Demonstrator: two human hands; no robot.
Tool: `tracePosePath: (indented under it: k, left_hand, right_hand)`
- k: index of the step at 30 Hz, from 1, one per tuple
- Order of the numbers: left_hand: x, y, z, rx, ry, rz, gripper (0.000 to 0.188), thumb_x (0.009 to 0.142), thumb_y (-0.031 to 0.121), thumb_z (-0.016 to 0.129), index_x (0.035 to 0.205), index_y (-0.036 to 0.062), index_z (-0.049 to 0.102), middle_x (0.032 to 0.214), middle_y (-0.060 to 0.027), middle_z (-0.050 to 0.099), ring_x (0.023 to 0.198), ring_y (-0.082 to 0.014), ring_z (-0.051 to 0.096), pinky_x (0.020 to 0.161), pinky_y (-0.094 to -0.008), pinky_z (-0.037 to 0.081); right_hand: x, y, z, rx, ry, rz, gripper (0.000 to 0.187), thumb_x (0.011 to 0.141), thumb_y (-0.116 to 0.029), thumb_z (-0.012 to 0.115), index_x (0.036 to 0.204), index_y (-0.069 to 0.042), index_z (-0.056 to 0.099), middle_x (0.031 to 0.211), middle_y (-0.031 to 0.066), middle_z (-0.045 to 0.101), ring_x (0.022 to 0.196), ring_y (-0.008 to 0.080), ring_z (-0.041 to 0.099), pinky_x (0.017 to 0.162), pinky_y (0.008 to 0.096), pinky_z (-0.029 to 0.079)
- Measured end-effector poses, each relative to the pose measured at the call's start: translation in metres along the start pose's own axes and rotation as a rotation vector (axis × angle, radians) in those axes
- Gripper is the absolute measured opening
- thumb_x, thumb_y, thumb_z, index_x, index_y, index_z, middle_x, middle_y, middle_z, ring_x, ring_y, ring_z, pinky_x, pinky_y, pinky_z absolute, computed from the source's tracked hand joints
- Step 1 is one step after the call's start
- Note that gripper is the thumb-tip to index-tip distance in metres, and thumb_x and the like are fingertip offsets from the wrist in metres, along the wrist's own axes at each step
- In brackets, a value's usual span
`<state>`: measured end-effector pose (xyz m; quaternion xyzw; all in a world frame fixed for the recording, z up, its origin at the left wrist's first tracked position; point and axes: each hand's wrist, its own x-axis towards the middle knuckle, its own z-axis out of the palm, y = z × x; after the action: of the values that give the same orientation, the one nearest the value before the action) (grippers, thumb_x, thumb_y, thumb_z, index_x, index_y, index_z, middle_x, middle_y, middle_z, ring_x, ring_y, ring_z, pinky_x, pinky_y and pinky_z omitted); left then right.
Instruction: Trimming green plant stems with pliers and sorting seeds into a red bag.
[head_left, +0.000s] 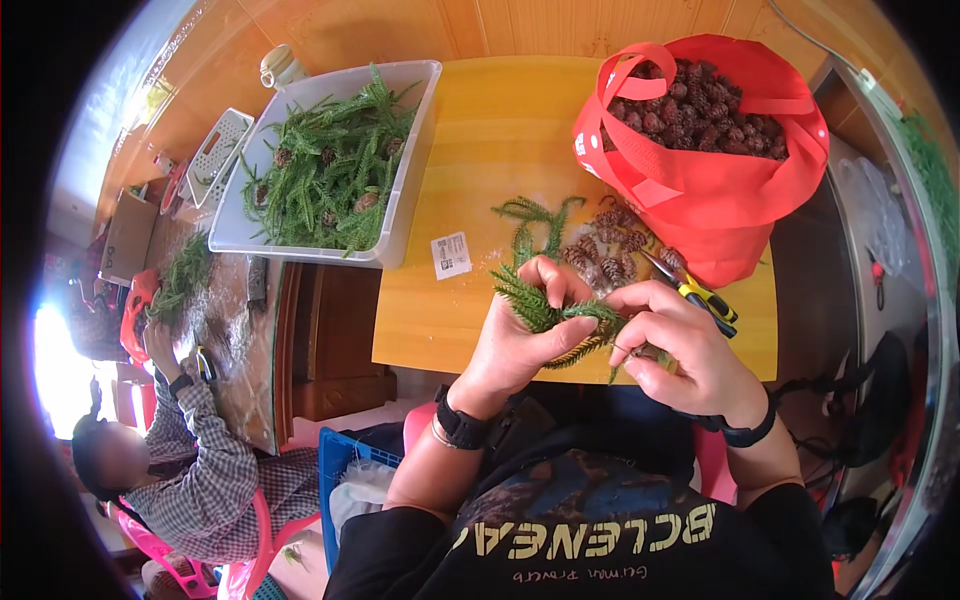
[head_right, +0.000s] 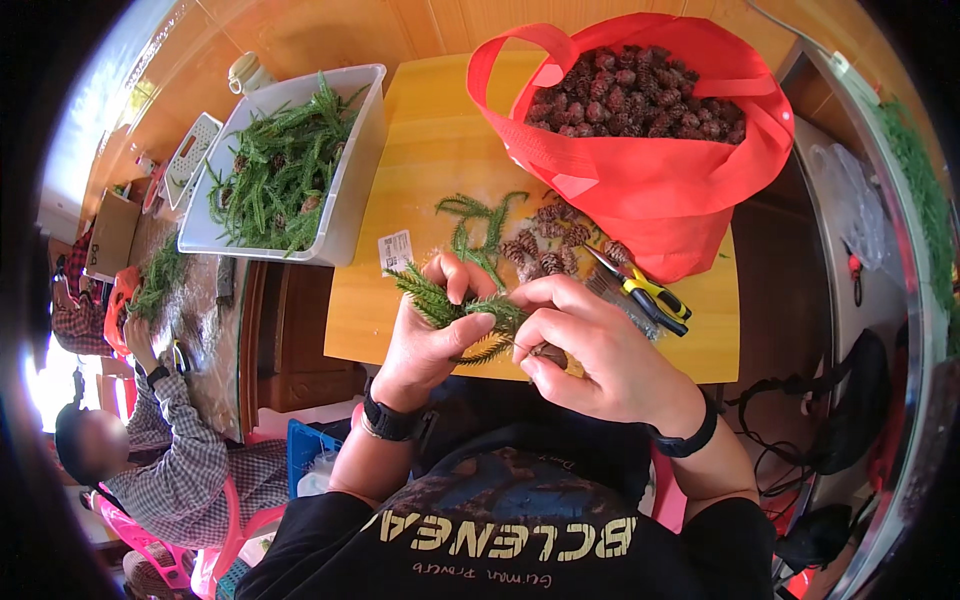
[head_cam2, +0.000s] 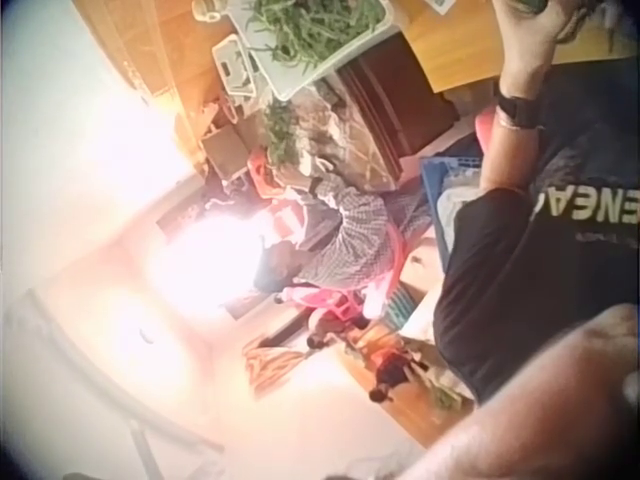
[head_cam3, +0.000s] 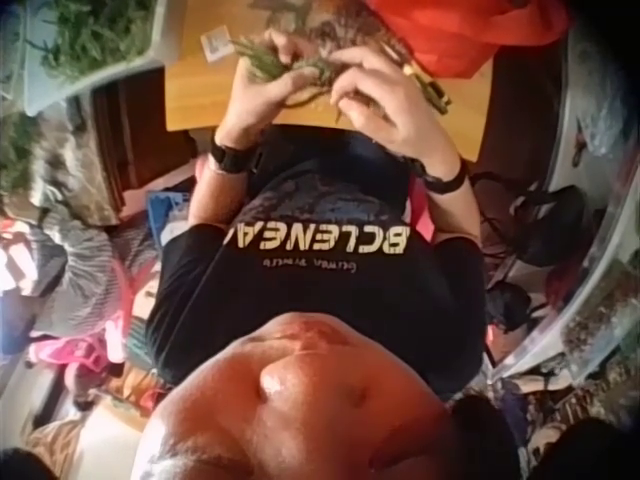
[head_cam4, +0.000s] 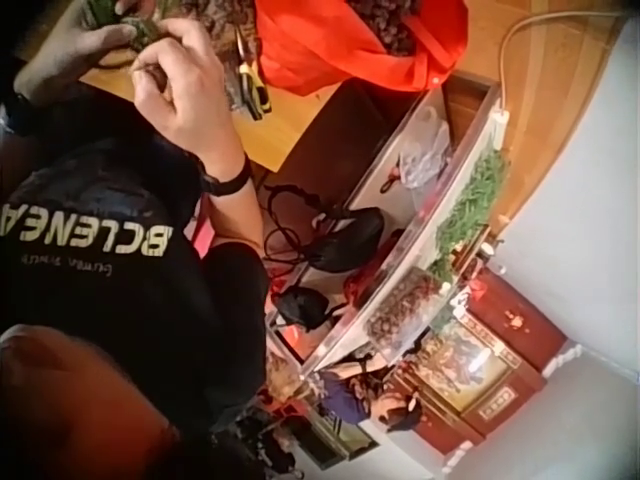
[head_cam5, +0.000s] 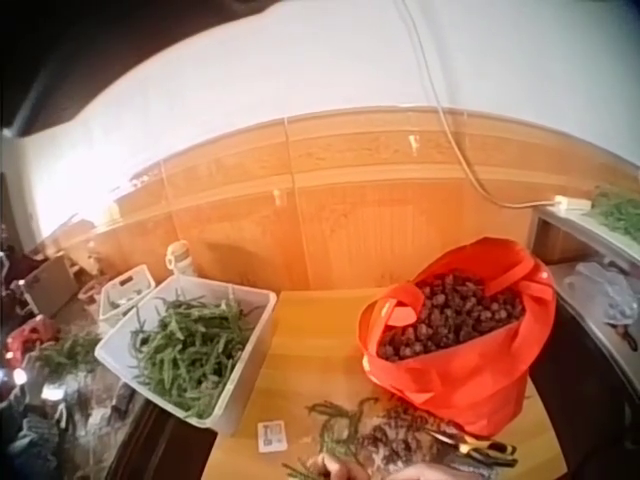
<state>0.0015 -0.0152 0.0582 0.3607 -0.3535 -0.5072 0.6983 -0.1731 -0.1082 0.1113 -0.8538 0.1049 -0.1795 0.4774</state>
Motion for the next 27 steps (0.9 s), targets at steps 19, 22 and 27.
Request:
tracePosePath:
  k: [19,22,27]
  left_hand:
    - [0.003,-0.008,0.002,-0.09,0.049,-0.12,0.024,0.079,-0.005,0.052,0.101,0.0038,0.048,0.097,-0.0076,0.053,0.074,-0.0172,0.054,0.071,-0.0303,0.045]
    - [0.003,-0.011,0.001,-0.116,0.06,-0.168,0.025,0.08,-0.003,0.056,0.102,0.0044,0.048,0.099,-0.0074,0.053,0.076,-0.0167,0.055,0.072,-0.0303,0.046]
    - [0.003,-0.019,0.004,-0.105,0.108,-0.11,0.033,0.08,0.002,0.065,0.109,0.004,0.047,0.094,-0.0067,0.055,0.08,-0.0153,0.058,0.075,-0.0296,0.047]
  right_hand:
    - [0.005,0.026,-0.012,0.268,0.044,0.044,0.013,0.085,-0.011,0.047,0.082,-0.001,0.057,0.099,0.0138,0.054,0.099,0.0217,0.051,0.083,0.0328,0.04]
    - [0.005,0.027,-0.008,0.194,0.105,0.062,0.013,0.078,-0.011,0.045,0.076,-0.003,0.056,0.108,0.0138,0.054,0.088,0.0164,0.05,0.081,0.0305,0.04]
    - [0.006,0.026,-0.009,0.197,0.102,0.041,0.013,0.078,-0.01,0.046,0.076,-0.003,0.056,0.107,0.0138,0.055,0.09,0.0177,0.051,0.082,0.0306,0.04]
